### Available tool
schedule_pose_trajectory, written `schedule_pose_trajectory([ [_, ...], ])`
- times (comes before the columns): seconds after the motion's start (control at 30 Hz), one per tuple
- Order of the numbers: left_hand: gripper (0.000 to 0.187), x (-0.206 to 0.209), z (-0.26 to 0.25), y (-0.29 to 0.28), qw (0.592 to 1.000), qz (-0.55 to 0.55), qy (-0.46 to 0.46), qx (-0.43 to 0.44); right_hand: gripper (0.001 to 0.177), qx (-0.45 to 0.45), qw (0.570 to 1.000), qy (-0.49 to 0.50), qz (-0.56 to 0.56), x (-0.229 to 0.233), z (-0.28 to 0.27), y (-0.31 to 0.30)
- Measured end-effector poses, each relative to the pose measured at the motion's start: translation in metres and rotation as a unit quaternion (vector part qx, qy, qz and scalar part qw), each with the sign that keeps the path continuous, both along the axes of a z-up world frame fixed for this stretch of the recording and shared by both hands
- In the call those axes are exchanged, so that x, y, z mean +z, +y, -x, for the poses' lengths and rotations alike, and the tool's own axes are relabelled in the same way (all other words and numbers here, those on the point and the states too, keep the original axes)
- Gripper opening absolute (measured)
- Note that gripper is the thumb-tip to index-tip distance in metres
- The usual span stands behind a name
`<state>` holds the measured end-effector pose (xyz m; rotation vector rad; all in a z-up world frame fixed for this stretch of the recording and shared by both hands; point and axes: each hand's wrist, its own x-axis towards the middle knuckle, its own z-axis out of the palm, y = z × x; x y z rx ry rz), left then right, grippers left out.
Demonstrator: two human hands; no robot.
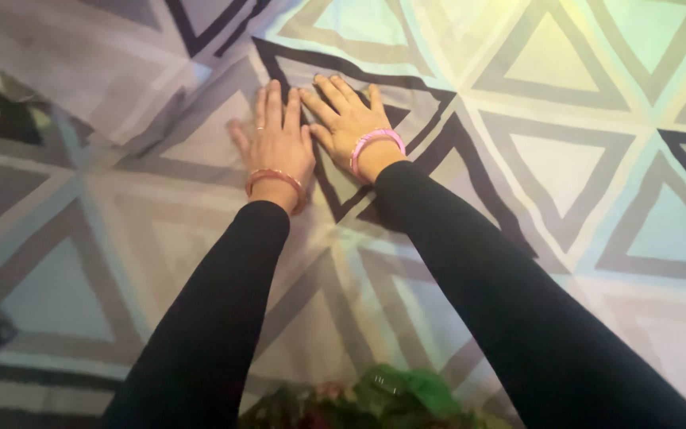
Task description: The person folds a large geometric-patterned bedsheet on a bed, repeatedly smoothing and aligning the fabric by hand. The person adjusts the sheet edges and corners, pressing down to flatten wrinkles throughout the process.
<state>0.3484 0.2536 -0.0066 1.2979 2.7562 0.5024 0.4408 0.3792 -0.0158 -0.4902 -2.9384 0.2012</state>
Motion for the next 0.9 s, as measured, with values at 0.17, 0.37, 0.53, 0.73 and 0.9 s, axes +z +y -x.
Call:
schedule_pose_trajectory([
  [0.17,0.061,-0.003,0.008,0.036,0.999,0.036,0.020,0.032,0.059,-0.013,1.000,0.014,-0.011,-0.010,0.001,0.044],
  [0.37,0.064,0.000,0.027,0.081,0.998,0.038,0.058,0.013,0.057,-0.032,0.998,0.040,-0.022,-0.015,0.017,0.082],
  [0.53,0.064,-0.002,0.032,0.090,0.994,0.041,0.096,0.011,0.056,-0.051,0.997,0.042,0.046,-0.005,0.030,0.118],
  [0.73,0.064,-0.002,0.032,0.089,0.992,0.032,0.118,0.013,0.057,-0.060,0.995,0.054,0.052,0.000,0.041,0.144],
  [0.9,0.064,0.001,0.032,0.091,0.994,0.035,0.105,0.006,0.061,-0.066,0.995,0.055,0.057,0.003,0.041,0.143],
])
